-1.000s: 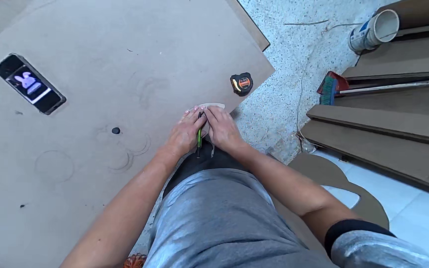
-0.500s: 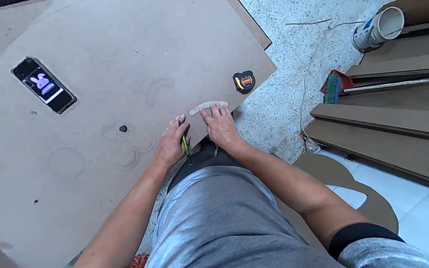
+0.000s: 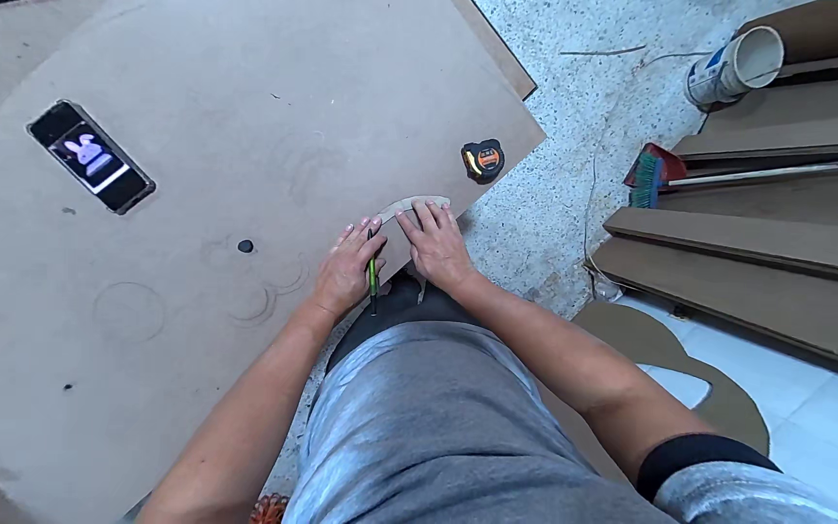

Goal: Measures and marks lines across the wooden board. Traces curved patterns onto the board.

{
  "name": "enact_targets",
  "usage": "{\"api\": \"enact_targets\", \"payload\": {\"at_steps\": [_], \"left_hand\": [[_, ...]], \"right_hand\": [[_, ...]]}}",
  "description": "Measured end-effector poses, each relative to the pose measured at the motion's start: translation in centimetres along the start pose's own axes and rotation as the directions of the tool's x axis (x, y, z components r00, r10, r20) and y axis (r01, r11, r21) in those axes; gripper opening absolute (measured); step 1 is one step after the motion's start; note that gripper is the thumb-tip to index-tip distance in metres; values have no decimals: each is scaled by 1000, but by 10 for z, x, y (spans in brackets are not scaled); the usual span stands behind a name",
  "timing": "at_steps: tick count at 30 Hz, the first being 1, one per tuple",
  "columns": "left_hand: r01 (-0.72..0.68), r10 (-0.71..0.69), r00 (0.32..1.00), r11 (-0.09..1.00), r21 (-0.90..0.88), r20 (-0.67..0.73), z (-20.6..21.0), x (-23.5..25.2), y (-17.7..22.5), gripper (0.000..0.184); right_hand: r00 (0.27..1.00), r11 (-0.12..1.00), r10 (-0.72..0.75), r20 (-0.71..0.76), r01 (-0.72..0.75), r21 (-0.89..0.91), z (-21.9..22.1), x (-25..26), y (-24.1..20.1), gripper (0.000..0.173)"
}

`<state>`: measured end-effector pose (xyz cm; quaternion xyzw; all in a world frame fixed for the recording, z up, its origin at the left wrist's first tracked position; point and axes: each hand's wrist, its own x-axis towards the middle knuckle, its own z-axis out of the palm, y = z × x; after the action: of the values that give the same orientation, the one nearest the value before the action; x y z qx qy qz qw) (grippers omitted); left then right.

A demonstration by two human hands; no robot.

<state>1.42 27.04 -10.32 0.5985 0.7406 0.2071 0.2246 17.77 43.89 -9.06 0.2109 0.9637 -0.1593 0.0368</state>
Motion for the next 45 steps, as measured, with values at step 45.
{"api": "enact_targets", "payload": {"at_steps": [45], "left_hand": [[172, -176, 974, 984, -42, -146, -33, 21, 13, 32]], "right_hand": [[976, 999, 46, 215, -48, 4, -25, 10, -16, 73]]}}
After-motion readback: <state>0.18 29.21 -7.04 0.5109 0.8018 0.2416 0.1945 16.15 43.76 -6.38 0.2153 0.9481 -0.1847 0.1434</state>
